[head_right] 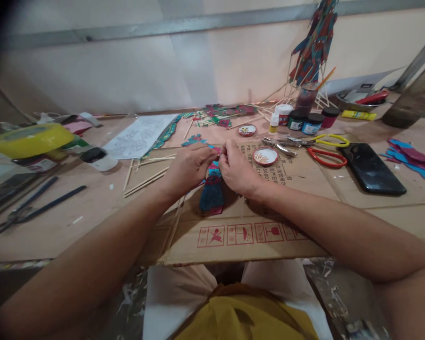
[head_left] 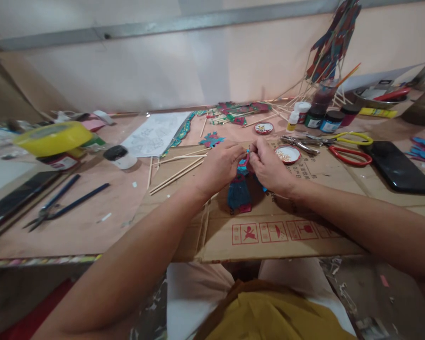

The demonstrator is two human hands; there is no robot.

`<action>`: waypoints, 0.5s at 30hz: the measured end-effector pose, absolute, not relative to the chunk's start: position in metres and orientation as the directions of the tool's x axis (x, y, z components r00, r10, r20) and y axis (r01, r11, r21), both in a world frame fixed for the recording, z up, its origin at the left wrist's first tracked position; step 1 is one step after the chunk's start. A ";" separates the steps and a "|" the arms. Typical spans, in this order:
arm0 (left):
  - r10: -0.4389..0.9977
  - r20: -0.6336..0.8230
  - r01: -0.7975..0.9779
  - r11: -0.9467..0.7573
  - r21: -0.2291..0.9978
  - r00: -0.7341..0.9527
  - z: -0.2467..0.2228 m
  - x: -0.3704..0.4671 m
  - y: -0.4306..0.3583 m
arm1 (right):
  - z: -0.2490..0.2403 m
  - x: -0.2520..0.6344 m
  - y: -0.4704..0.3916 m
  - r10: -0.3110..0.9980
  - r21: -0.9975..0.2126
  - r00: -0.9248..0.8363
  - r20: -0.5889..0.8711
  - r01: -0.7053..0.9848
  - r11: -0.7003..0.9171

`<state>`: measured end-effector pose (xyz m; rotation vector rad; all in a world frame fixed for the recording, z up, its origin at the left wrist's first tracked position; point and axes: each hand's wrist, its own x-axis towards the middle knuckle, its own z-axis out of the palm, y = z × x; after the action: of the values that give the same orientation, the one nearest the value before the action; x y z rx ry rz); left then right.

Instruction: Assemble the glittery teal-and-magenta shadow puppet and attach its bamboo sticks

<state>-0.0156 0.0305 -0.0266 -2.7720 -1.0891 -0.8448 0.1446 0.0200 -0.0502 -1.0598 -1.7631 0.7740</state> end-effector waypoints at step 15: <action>0.723 0.381 0.661 -0.687 0.301 0.577 -0.024 -0.027 0.042 | -0.035 0.154 0.024 0.918 -0.788 -0.135 0.373 0.477 0.390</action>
<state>-0.0272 0.0424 -0.0235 -2.9000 -1.2791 -0.7951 0.1543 0.0243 -0.0348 -1.2213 -1.7652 0.6272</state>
